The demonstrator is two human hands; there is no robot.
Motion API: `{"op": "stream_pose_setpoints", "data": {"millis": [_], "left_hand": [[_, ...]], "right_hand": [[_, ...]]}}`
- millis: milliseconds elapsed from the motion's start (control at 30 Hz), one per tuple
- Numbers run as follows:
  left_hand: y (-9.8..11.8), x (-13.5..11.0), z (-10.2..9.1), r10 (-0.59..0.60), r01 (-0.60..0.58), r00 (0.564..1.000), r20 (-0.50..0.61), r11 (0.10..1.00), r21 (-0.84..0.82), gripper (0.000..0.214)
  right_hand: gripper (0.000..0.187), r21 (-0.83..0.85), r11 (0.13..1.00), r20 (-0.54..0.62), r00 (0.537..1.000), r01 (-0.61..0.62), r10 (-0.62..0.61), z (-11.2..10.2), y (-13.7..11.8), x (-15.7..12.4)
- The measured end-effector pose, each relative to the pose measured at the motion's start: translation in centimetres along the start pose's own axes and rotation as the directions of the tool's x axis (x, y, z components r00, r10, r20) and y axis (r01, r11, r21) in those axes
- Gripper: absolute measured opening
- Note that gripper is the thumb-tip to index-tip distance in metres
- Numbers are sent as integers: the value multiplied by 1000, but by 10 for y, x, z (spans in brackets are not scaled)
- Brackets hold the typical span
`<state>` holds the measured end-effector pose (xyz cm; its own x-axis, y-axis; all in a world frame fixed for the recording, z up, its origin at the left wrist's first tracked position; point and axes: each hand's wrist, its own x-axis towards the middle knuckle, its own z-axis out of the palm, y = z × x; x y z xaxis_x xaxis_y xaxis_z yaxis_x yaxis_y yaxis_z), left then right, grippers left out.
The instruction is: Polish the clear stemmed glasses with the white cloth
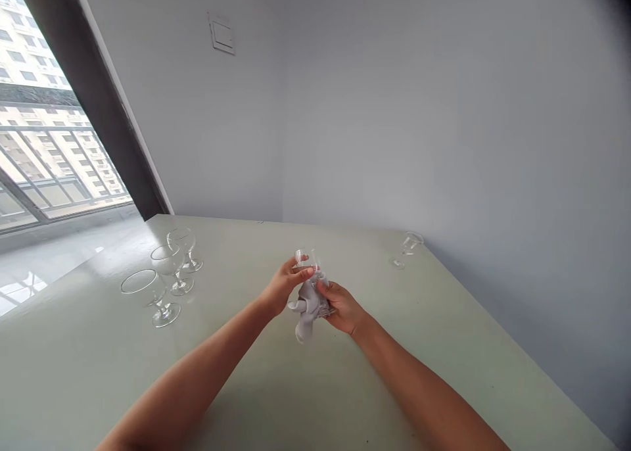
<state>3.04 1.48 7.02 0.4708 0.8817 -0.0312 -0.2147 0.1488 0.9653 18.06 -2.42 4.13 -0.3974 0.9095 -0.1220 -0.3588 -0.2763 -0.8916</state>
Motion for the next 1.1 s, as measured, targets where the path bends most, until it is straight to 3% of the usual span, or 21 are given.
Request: {"op": "stream_pose_setpoints", "data": {"millis": [100,167,200,267,333,400,433,500,600,700,767,833,900,1000,1100], "left_hand": [[-6,3,-12,-20,12,991,-130,998,-61,52],[-9,4,-21,-38,11,976,-214,992,-125,52],[-10,4,-24,-45,6,967,-250,988,-154,52],[-12,5,-30,-65,5,951,-303,981,-194,49],[-13,4,-32,-96,29,950,-297,975,-222,41],[-13,4,-31,-120,64,968,-220,967,-248,32],[-13,3,-29,-125,77,976,-178,963,-259,28],[-13,1,-25,-148,108,982,-119,949,-295,23],[-12,-1,-17,-241,201,969,-52,895,-398,21],[-11,-1,-7,-240,187,970,-43,845,-501,21],[-11,0,-3,-137,50,982,-129,852,-521,18],[-11,1,1,-15,-91,978,-209,869,-486,21],[-11,0,2,60,-163,969,-239,882,-442,27],[-10,-1,3,67,-168,968,-241,887,-429,30],[-8,1,1,42,-141,973,-227,886,-441,24]], "right_hand": [[41,-298,949,-171,973,99,-155,-8,0,3],[40,-557,818,-299,885,142,-357,-13,-3,0],[39,-674,724,-293,848,145,-442,-13,-6,-4],[37,-849,490,-99,852,196,-513,-8,-12,-13],[35,-916,259,168,877,308,-450,2,-14,-21],[32,-926,119,288,873,359,-394,12,-11,-25],[31,-927,100,298,871,361,-390,15,-9,-24],[29,-912,160,289,868,378,-404,14,-5,-21],[22,-797,441,186,862,413,-471,6,-3,-14],[22,-459,806,-98,881,374,-464,0,2,-8],[28,-132,935,-237,906,328,-351,0,9,-3],[30,131,951,-285,929,281,-235,2,16,0],[31,278,929,-278,946,245,-166,5,21,2],[32,349,912,-243,960,217,-135,8,22,2],[34,295,932,-207,967,208,-151,8,20,1]]}}
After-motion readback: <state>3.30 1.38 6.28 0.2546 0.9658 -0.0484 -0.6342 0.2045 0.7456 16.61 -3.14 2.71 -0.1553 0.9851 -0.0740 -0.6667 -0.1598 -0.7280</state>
